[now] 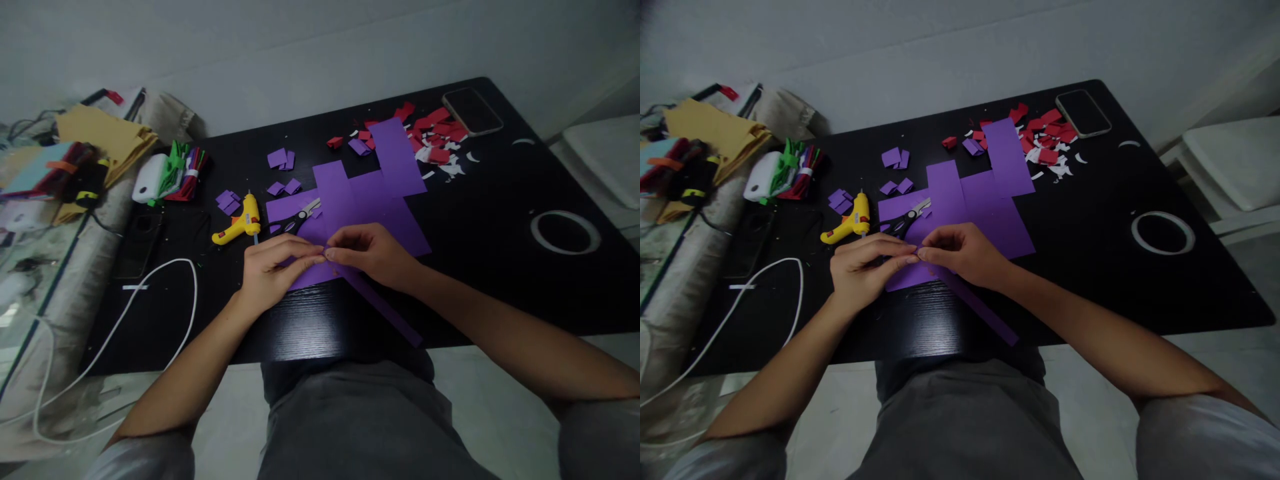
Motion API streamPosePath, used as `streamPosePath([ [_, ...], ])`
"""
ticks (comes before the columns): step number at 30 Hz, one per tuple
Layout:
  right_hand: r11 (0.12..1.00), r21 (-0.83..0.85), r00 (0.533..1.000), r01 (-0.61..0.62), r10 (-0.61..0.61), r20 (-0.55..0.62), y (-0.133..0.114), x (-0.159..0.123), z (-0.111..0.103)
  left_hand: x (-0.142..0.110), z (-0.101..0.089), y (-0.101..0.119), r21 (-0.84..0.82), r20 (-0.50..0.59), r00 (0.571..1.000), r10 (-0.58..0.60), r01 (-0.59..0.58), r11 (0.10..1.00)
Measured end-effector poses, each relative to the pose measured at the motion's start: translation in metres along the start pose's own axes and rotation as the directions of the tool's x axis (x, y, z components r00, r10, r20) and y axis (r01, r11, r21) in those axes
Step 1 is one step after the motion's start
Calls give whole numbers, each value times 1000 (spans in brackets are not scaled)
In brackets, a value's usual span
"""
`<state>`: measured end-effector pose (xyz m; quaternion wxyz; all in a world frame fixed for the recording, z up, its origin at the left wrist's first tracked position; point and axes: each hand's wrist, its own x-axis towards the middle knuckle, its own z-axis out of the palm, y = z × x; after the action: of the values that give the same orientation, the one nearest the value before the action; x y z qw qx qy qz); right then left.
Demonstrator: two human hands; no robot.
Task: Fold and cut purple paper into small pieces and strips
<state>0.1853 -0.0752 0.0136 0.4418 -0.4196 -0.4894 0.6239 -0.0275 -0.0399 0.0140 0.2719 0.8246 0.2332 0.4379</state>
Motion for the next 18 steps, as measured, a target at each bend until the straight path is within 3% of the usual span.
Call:
streamPosePath([
  [18, 1000, -20, 1000, 5, -5, 6, 0, 0, -2, 0, -1, 1, 9, -6, 1000, 17, -17, 1000],
])
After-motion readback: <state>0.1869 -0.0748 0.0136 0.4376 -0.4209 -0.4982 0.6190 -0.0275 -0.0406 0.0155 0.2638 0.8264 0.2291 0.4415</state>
